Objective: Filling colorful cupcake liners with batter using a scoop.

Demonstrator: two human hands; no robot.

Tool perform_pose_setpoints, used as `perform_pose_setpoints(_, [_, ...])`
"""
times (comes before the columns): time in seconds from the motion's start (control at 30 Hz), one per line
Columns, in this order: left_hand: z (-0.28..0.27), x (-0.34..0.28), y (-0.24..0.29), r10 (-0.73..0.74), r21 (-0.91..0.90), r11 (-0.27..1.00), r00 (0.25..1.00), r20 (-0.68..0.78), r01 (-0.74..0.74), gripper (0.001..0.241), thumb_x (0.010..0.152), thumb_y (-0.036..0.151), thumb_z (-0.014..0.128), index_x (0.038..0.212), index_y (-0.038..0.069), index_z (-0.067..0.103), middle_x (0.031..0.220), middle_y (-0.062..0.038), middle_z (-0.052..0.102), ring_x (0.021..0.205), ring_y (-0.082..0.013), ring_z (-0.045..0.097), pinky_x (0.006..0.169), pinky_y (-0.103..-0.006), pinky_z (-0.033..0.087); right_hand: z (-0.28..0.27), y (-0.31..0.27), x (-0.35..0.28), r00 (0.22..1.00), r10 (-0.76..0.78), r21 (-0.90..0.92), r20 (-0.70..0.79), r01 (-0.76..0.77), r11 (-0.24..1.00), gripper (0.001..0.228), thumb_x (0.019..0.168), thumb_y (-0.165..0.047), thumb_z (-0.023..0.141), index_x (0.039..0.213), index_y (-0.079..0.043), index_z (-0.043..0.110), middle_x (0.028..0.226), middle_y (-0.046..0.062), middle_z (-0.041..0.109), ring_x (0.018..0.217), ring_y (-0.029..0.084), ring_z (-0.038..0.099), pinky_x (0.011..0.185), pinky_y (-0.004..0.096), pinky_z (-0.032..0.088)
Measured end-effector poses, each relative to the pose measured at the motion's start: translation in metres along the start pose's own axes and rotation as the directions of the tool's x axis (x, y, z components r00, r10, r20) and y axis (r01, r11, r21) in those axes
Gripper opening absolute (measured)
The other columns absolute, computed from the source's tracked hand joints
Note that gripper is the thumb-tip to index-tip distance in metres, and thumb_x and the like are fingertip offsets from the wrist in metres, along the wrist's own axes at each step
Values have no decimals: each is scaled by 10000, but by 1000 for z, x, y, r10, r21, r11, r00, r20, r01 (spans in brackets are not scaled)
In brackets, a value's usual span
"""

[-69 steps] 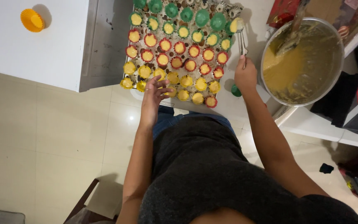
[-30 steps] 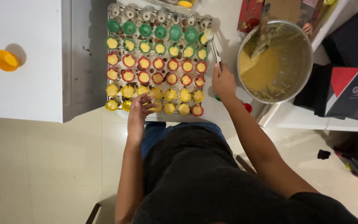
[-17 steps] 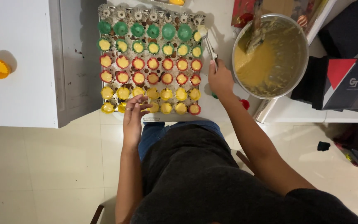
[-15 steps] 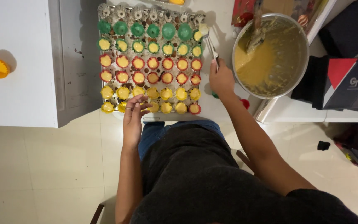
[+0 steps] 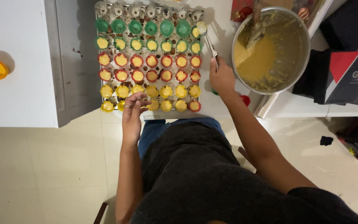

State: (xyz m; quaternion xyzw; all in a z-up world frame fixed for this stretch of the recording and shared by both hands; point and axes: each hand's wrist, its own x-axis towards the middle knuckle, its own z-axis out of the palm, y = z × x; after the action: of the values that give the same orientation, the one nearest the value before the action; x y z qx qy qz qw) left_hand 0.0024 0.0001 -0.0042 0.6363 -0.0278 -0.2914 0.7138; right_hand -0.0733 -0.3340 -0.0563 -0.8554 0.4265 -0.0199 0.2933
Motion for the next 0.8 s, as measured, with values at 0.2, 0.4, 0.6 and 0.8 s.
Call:
perform_pose_setpoints(0.2, [1, 0, 1, -15, 21, 1000, 1000, -6, 15, 286, 1113, 187, 452, 1350, 72, 562, 1318, -72, 644, 1121, -166, 659, 945, -316, 516, 8, 0, 8, 996, 62, 18, 60, -63, 998, 458, 1052, -476, 446, 1288, -116, 605, 1032, 215, 733, 998, 467, 673, 863, 571, 514])
perform_pose_setpoints(0.4, [-1, 0, -6, -18, 28, 999, 999, -32, 19, 272, 1101, 183, 455, 1328, 77, 563, 1301, -66, 652, 1108, -165, 667, 931, -317, 530, 2, 2, 4, 998, 55, 48, 9, -55, 997, 442, 1054, -466, 452, 1266, -116, 621, 1020, 233, 728, 989, 478, 666, 855, 580, 507])
perform_pose_setpoints(0.6, [2, 0, 2, -30, 36, 999, 999, -24, 30, 272, 1101, 174, 455, 1327, 75, 570, 1294, -68, 657, 1103, -175, 669, 937, -323, 522, -3, 3, 2, 999, 40, 96, -20, -38, 995, 466, 1050, -460, 461, 1277, -89, 629, 1010, 240, 726, 969, 478, 665, 835, 574, 508])
perform_pose_setpoints(0.8, [4, -1, 3, -17, 20, 1000, 1000, -25, 17, 266, 1101, 169, 452, 1320, 78, 570, 1317, -65, 654, 1111, -173, 672, 944, -327, 521, -4, -4, 2, 999, 37, 141, -32, -32, 990, 475, 1055, -439, 463, 1293, -64, 632, 1025, 252, 719, 990, 468, 667, 861, 545, 512])
